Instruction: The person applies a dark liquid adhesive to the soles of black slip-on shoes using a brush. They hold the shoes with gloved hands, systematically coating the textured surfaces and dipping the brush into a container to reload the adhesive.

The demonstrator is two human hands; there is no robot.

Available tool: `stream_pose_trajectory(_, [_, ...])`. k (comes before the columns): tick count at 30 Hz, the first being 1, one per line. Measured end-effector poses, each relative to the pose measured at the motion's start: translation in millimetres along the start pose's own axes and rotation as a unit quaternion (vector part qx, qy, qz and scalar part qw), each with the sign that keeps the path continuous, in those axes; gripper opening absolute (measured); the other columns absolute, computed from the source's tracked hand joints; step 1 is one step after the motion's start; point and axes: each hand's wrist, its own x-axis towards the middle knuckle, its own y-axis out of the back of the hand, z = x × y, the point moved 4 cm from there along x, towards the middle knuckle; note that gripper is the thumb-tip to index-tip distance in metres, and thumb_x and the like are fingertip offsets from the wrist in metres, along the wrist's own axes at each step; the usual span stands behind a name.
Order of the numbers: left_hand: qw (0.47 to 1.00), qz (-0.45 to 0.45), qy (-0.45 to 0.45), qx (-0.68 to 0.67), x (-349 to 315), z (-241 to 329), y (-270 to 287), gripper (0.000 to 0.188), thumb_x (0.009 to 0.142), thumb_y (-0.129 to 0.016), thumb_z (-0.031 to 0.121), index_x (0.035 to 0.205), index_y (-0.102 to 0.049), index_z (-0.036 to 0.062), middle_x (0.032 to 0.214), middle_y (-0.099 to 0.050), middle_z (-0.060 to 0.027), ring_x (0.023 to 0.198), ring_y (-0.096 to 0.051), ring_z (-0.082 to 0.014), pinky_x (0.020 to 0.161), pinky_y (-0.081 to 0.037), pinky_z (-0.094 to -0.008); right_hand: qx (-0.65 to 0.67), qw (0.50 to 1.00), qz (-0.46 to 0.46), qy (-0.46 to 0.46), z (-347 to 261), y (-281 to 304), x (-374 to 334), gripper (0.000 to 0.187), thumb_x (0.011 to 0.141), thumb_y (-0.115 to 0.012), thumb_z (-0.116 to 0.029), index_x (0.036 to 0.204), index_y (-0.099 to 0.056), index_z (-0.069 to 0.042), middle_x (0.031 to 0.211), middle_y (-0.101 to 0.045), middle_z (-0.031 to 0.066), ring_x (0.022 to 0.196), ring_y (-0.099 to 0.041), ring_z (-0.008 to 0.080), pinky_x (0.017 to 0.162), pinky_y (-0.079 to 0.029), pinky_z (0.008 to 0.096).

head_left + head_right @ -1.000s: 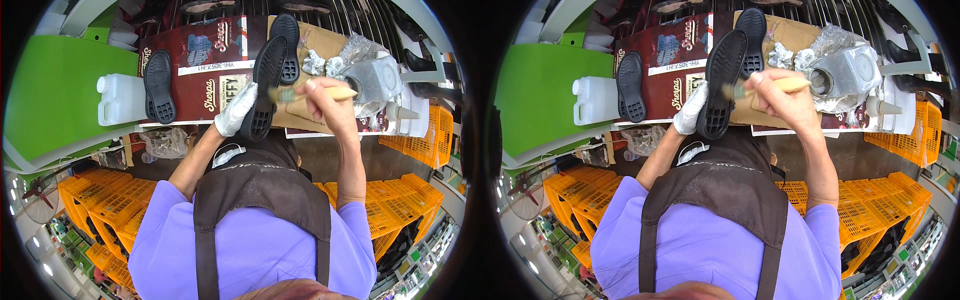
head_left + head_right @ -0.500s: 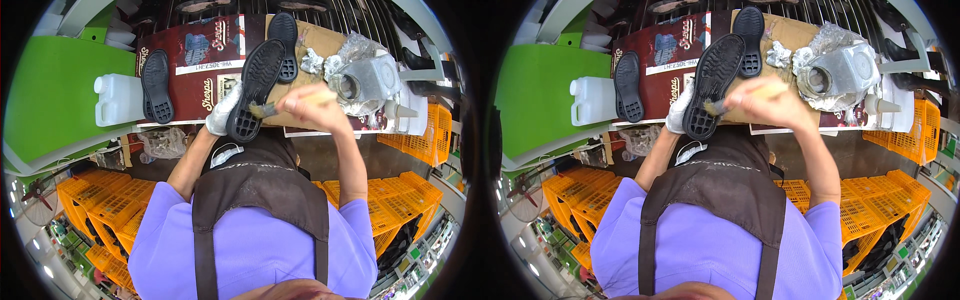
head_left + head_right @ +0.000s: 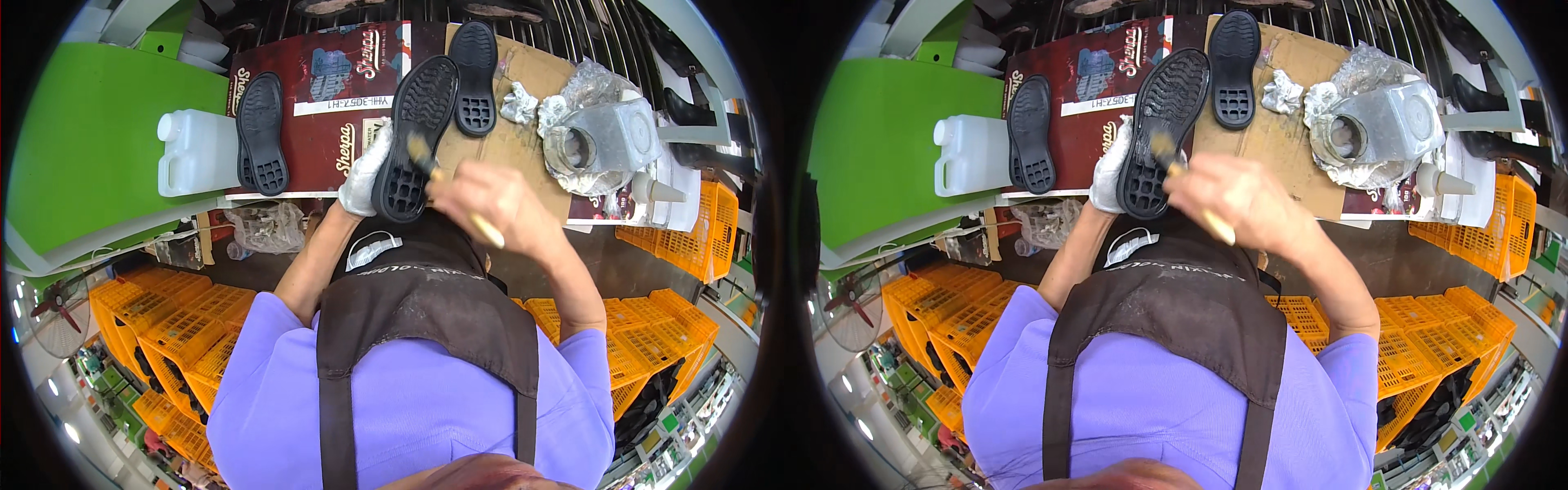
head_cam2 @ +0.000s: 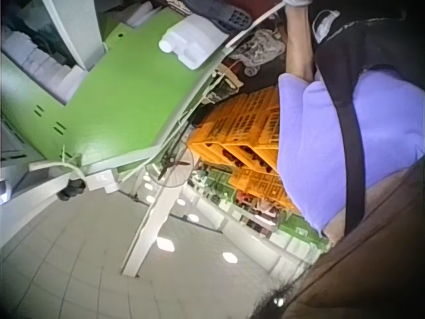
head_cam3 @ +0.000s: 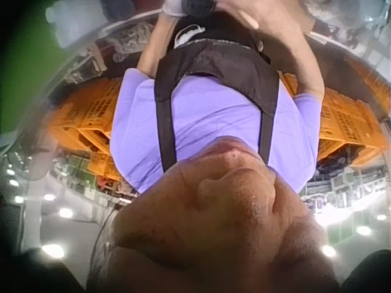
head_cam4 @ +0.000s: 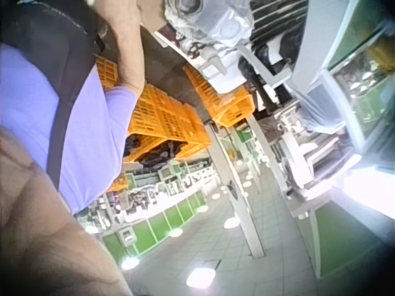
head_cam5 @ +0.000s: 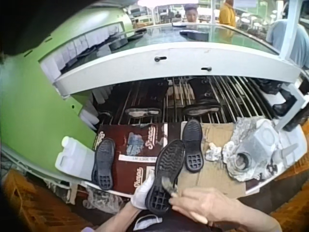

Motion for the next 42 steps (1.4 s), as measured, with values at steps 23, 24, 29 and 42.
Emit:
stream_pose_trajectory(23, [0.996, -0.039, 0.077, -0.007, -9.6, 3.3, -20.0, 0.059, 0.095, -0.02, 0.047, 0.124, -0.043, 0.0021, 0.097, -0.06, -0.0194, 0.077, -0.062, -0.0293, 0.066, -0.053, -0.039, 0.025, 0.996, 0.081, -0.015, 47.9, 20.4, 7.6, 0.016, 0.076, -0.065, -0.006, 0.092, -0.064, -0.007, 0.071, -0.053, 0.0075, 0.064, -0.056, 0.0216, 0.055, -0.046, 0.0324])
stream_pose_trajectory(24, [0.996, -0.044, 0.081, -0.007, -9.1, 1.9, -19.2, 0.058, 0.095, -0.02, 0.047, 0.124, -0.042, 0.0022, 0.098, -0.059, -0.0198, 0.076, -0.062, -0.0303, 0.065, -0.053, -0.0399, -0.006, 0.994, 0.105, -0.037, 53.8, 20.9, 6.6, 0.017, 0.075, -0.065, -0.006, 0.092, -0.064, -0.007, 0.07, -0.052, 0.0075, 0.063, -0.056, 0.0217, 0.055, -0.046, 0.0325])
stream_pose_trajectory(29, [0.997, 0.031, 0.062, 0.034, -6.3, 0.7, -17.8, 0.053, 0.095, -0.023, 0.045, 0.121, -0.045, 0.0039, 0.096, -0.06, -0.0143, 0.081, -0.061, -0.0216, 0.072, -0.051, -0.0334, 0.027, 0.996, 0.08, -0.015, 23.9, 2.1, 1.7, 0.021, 0.074, -0.066, -0.005, 0.094, -0.061, -0.005, 0.069, -0.05, 0.0072, 0.063, -0.055, 0.0216, 0.054, -0.045, 0.0326])
stream_pose_trajectory(42, [0.938, 0.024, -0.012, 0.346, -7.5, 9.7, -34.5, 0.045, 0.094, -0.033, 0.039, 0.117, -0.045, 0.0021, 0.101, -0.057, -0.0087, 0.09, -0.055, -0.0137, 0.079, -0.046, -0.029, 0.306, 0.86, 0.127, -0.387, 59.2, 22.4, 3.9, 0.024, 0.081, -0.055, -0.023, 0.083, -0.068, -0.003, 0.057, -0.057, 0.0003, 0.049, -0.051, 0.0052, 0.045, -0.04, 0.0185])
